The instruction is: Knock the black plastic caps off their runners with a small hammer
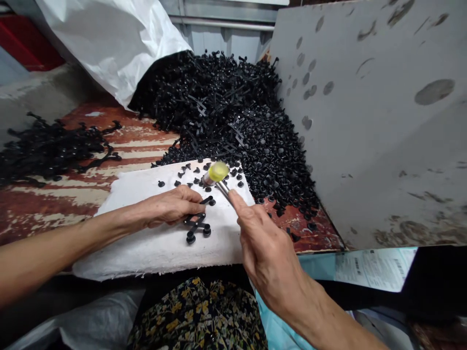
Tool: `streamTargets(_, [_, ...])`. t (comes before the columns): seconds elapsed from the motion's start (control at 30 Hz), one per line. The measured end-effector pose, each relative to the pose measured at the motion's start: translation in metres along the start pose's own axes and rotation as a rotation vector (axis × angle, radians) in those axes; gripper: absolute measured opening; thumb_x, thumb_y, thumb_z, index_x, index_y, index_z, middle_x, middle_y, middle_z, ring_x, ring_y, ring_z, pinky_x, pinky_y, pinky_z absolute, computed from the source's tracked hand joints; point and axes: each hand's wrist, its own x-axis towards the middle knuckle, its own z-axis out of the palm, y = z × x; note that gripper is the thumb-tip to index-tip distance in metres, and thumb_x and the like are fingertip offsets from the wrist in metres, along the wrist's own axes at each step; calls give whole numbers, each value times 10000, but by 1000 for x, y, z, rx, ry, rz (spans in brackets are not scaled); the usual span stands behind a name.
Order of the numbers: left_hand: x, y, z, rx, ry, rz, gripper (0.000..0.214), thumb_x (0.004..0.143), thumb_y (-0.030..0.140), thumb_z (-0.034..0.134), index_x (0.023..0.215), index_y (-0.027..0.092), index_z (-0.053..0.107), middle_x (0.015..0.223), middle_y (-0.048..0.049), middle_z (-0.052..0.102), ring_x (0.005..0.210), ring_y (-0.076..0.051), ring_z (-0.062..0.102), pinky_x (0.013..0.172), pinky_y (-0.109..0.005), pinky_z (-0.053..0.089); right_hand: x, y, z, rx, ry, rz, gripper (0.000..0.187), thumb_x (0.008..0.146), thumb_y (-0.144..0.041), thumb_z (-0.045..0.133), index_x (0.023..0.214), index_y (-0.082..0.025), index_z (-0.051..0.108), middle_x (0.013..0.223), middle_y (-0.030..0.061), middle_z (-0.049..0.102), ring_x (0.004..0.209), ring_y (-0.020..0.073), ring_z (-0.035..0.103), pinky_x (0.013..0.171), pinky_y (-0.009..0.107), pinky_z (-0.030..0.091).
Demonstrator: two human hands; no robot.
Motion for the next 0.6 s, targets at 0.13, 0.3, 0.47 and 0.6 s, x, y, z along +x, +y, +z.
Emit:
streamTargets(0.13, [-1, 1, 0, -27, -8, -13, 274, 785, 208, 535, 516, 186, 487, 353, 64, 324, 316, -66, 241, 367, -252, 122, -3, 5, 0, -76, -63, -20, 639, 884, -29, 417, 1493, -217, 364, 977, 109, 679, 829, 221, 686, 728, 371, 591])
streamTargets(0.3, [-1, -4, -3, -48, -40, 1, 266, 785, 205, 543, 526, 181, 487, 359, 74, 310, 335, -61, 231, 379, -248, 128, -2, 13, -1, -50, -110, 94, 510, 915, -97, 389, 1404, -195, 492, 1080, 121, 706, 827, 214, 705, 755, 372, 588])
streamTargets(0.47, [-4, -4, -5, -39, -143, 211, 259, 780, 264, 547, 543, 163, 516, 442, 57, 379, 409, -65, 283, 423, -236, 174, 23, 4, 5, 299, -40, 412, 447, 905, -252, 494, 1334, -131, 534, 1030, 113, 705, 878, 219, 671, 792, 376, 558])
streamTargets(0.6, [-12, -2, -1, 73, -205, 415, 267, 810, 295, 512, 580, 160, 531, 535, 27, 492, 479, -83, 384, 474, -227, 270, 40, 0, 20, 724, -196, 635, 396, 823, -284, 588, 1202, -171, 598, 675, -29, 600, 460, 106, 495, 412, 235, 447])
